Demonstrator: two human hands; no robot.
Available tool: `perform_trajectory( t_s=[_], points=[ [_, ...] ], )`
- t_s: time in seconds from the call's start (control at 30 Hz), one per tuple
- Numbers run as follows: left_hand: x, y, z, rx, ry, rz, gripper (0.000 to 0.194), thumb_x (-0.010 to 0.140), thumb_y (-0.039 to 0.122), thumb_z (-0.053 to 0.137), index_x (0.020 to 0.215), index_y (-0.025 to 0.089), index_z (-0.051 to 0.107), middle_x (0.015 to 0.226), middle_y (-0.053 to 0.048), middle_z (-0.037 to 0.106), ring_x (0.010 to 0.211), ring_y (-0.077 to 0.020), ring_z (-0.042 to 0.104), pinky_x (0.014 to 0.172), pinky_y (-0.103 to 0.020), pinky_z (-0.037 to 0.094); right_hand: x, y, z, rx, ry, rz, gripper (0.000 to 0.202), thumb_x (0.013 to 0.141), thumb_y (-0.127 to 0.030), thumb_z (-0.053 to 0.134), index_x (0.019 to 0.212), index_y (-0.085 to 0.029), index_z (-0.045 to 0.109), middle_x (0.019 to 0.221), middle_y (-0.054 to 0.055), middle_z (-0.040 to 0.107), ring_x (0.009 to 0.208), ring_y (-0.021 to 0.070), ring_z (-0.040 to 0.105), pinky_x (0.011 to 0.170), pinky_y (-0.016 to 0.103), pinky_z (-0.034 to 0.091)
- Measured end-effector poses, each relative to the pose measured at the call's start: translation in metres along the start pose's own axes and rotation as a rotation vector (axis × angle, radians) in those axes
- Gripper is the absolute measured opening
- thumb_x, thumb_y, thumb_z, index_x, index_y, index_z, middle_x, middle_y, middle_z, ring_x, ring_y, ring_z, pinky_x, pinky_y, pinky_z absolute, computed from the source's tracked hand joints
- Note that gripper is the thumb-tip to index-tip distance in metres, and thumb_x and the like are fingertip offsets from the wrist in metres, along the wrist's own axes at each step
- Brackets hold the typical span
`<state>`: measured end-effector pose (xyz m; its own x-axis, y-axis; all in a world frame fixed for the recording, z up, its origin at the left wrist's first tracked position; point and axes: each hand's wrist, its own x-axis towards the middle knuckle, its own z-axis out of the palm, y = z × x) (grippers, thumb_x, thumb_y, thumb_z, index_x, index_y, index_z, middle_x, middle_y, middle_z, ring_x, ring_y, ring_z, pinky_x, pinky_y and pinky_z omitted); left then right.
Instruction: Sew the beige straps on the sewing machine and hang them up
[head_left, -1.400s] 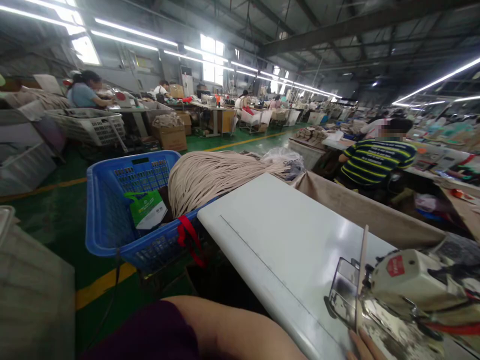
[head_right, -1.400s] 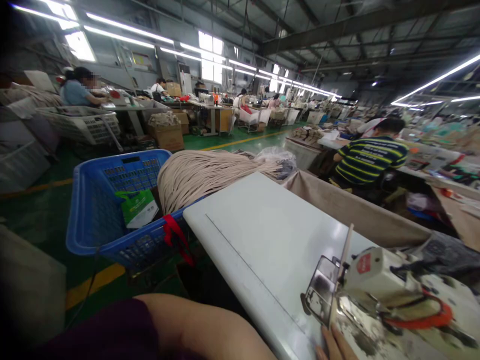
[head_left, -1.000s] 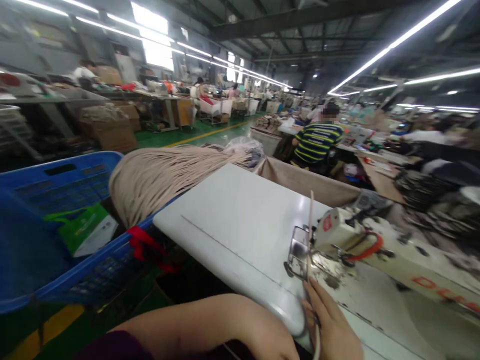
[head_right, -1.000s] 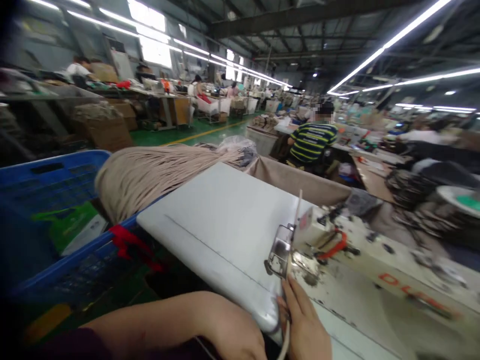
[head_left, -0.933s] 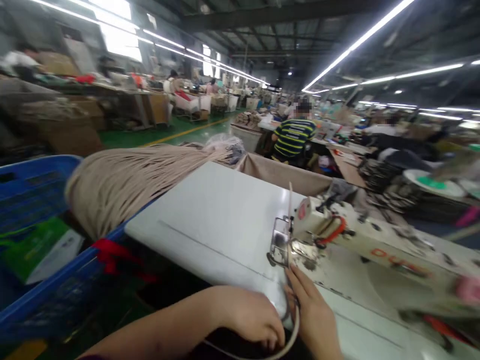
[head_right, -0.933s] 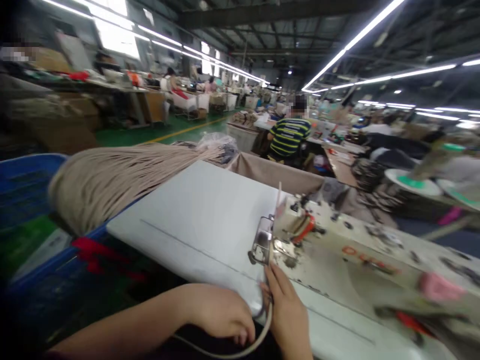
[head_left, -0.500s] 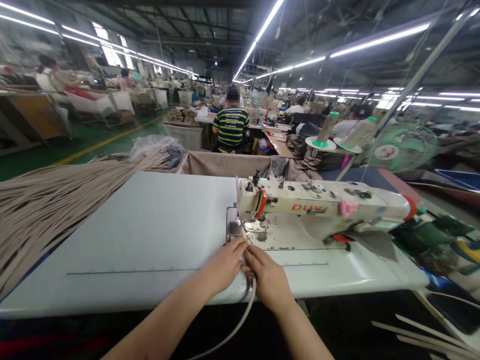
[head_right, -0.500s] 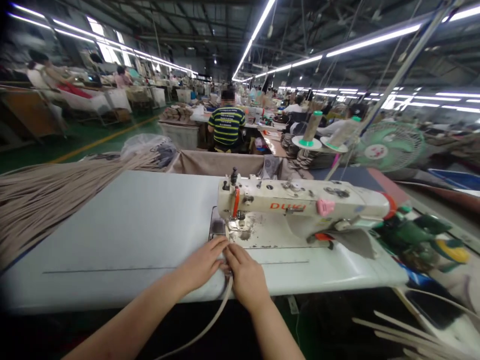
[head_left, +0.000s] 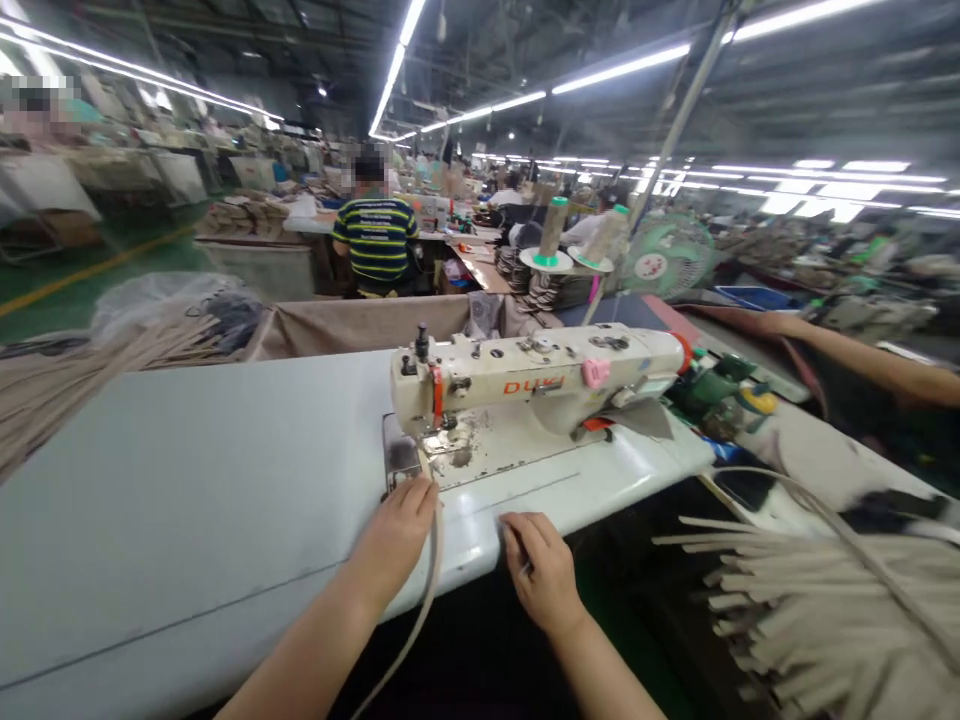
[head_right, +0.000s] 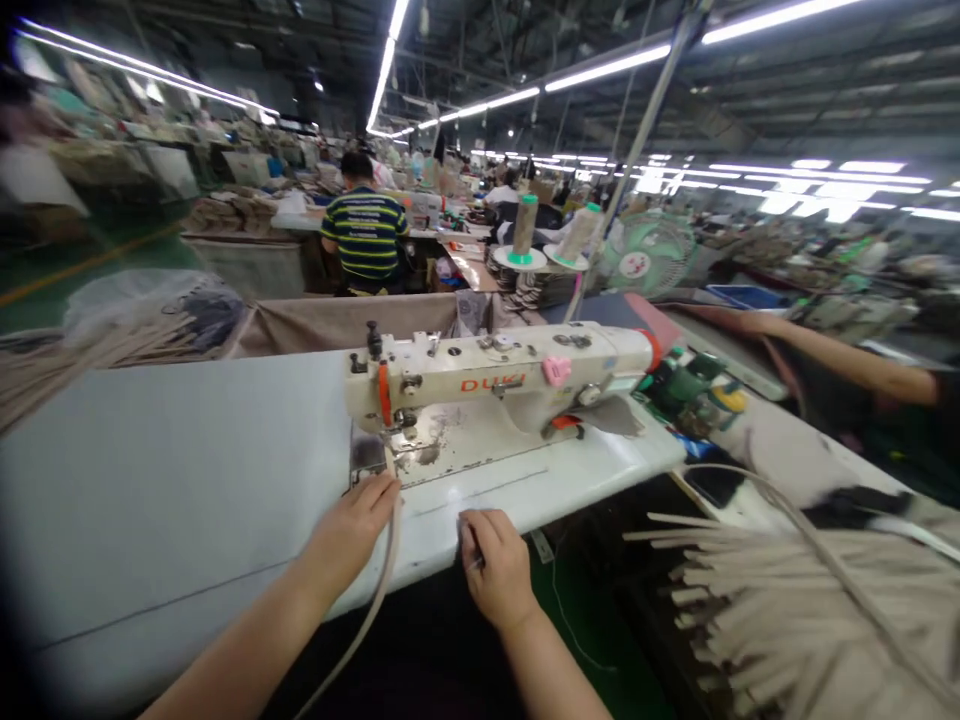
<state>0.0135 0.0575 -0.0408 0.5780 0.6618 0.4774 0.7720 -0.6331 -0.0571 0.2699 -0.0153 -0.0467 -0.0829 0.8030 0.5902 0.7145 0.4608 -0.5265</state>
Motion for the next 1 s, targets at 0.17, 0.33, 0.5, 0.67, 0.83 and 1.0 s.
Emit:
perform_trajectory(
  t_s=[0.17, 0.33, 0.5, 0.67, 0.83, 1.0],
  points=[
    [-0.007, -0.010, 0.006, -0.006, 0.045, 0.089, 0.040, 0.097, 0.002, 0.039, 0.129, 0.005, 0.064, 0.132, -0.019, 0.062, 0.122, -0.0307, 0.060, 0.105, -0.044, 0.054, -0.052, 0.049, -0.045, -0.093, 0.221, 0.543, 0.023, 0.098, -0.037, 0.052, 0.101, -0.021, 0.068, 0.096, 0.007, 0.069, 0.091, 0.0217, 0.064, 0.088, 0.036, 0.052],
    [-0.009, -0.017, 0.012, -0.009, 0.035, 0.137, 0.043, 0.096, -0.001, 0.037, 0.128, 0.004, 0.065, 0.132, -0.020, 0.061, 0.118, -0.0317, 0.061, 0.104, -0.047, 0.055, -0.098, 0.111, -0.100, -0.210, 0.451, 0.938, 0.025, 0.089, -0.042, 0.061, 0.093, -0.019, 0.068, 0.092, 0.008, 0.070, 0.089, 0.0245, 0.066, 0.086, 0.037, 0.053],
    [-0.015, -0.019, 0.021, -0.016, -0.003, 0.100, 0.045, 0.097, 0.000, 0.034, 0.131, 0.003, 0.063, 0.137, -0.021, 0.058, 0.122, -0.0327, 0.059, 0.107, -0.048, 0.053, -0.119, 0.158, -0.137, -0.138, 0.615, 1.298, 0.024, 0.097, -0.036, 0.066, 0.107, -0.014, 0.065, 0.093, 0.003, 0.069, 0.076, 0.0162, 0.067, 0.079, 0.035, 0.057],
    [-0.016, -0.022, 0.026, -0.021, -0.024, 0.091, 0.048, 0.097, 0.003, 0.032, 0.133, 0.003, 0.062, 0.139, -0.022, 0.057, 0.123, -0.0328, 0.059, 0.107, -0.047, 0.052, -0.109, 0.191, -0.134, 0.060, 0.664, 1.430, 0.026, 0.099, -0.038, 0.067, 0.110, -0.014, 0.066, 0.098, 0.003, 0.069, 0.080, 0.0145, 0.067, 0.074, 0.032, 0.059],
    [-0.020, -0.028, 0.033, -0.056, -0.013, 0.099, 0.050, 0.094, 0.006, 0.032, 0.132, 0.006, 0.064, 0.138, -0.021, 0.058, 0.126, -0.0330, 0.058, 0.109, -0.046, 0.050, -0.095, 0.213, -0.123, 0.191, 0.815, 1.463, 0.030, 0.102, -0.040, 0.064, 0.117, -0.014, 0.064, 0.103, 0.005, 0.068, 0.082, 0.0147, 0.067, 0.072, 0.031, 0.060],
    [-0.026, -0.038, 0.054, -0.020, 0.000, 0.098, 0.050, 0.096, 0.009, 0.030, 0.132, 0.008, 0.065, 0.141, -0.021, 0.057, 0.123, -0.0323, 0.060, 0.105, -0.047, 0.053, -0.102, 0.211, -0.101, 0.219, 0.928, 1.401, 0.027, 0.101, -0.038, 0.064, 0.113, -0.014, 0.065, 0.098, 0.003, 0.067, 0.076, 0.0127, 0.065, 0.067, 0.027, 0.058]
  ],
)
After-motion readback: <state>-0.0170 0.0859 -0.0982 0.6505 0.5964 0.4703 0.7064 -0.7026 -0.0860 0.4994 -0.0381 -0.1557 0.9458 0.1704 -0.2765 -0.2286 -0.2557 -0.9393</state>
